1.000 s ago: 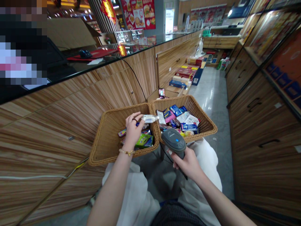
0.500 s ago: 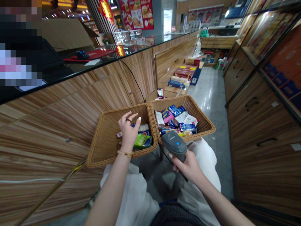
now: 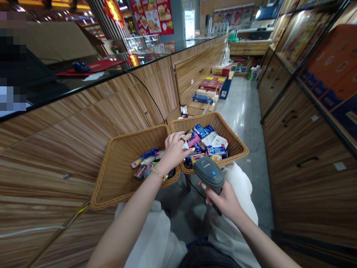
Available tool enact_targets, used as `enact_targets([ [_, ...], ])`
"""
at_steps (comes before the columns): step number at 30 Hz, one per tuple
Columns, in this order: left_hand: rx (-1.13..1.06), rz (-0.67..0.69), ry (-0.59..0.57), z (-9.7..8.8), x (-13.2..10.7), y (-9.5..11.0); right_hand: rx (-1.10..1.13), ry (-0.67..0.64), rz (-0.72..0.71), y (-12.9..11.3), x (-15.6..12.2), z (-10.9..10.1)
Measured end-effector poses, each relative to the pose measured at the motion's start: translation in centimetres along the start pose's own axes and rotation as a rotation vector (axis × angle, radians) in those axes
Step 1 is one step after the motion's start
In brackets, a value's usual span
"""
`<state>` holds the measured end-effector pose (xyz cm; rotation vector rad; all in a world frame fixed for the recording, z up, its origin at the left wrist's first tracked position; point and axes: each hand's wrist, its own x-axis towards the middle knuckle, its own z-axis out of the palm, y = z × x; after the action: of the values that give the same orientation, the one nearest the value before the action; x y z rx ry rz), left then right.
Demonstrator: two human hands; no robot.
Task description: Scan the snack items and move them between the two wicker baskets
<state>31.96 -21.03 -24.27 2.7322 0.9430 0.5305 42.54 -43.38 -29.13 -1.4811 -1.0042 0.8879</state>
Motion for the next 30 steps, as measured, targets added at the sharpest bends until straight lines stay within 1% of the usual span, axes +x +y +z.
enact_targets([
  [3, 0.058, 0.057, -0.162, 1.8, 2.3, 1.8, 0.009, 0.004, 0.005, -0.2, 0.0, -0.3],
  [6, 0.102, 0.084, -0.309, 3.7, 4.4, 3.2, 0.022, 0.017, 0.011, -0.6, -0.1, -0.7],
  [9, 0.128, 0.087, -0.429, 5.1, 6.0, 4.1, 0.026, 0.035, 0.012, -0.8, -0.2, -0.9],
  [13, 0.173, 0.062, -0.545, 6.3, 7.1, 4.7, 0.030, 0.042, 0.014, -0.8, -0.2, -1.1],
  [17, 0.176, 0.075, -0.572, 6.8, 7.2, 4.9, 0.029, 0.046, 0.007, -0.4, -0.2, -1.1],
  [22, 0.167, 0.068, -0.519, 6.9, 7.1, 5.0, 0.040, 0.047, 0.006, -0.1, -0.1, -0.9],
  [30, 0.106, -0.038, -0.498, 6.7, 7.7, 4.5, 0.033, 0.033, 0.015, 0.0, -0.1, -0.7],
])
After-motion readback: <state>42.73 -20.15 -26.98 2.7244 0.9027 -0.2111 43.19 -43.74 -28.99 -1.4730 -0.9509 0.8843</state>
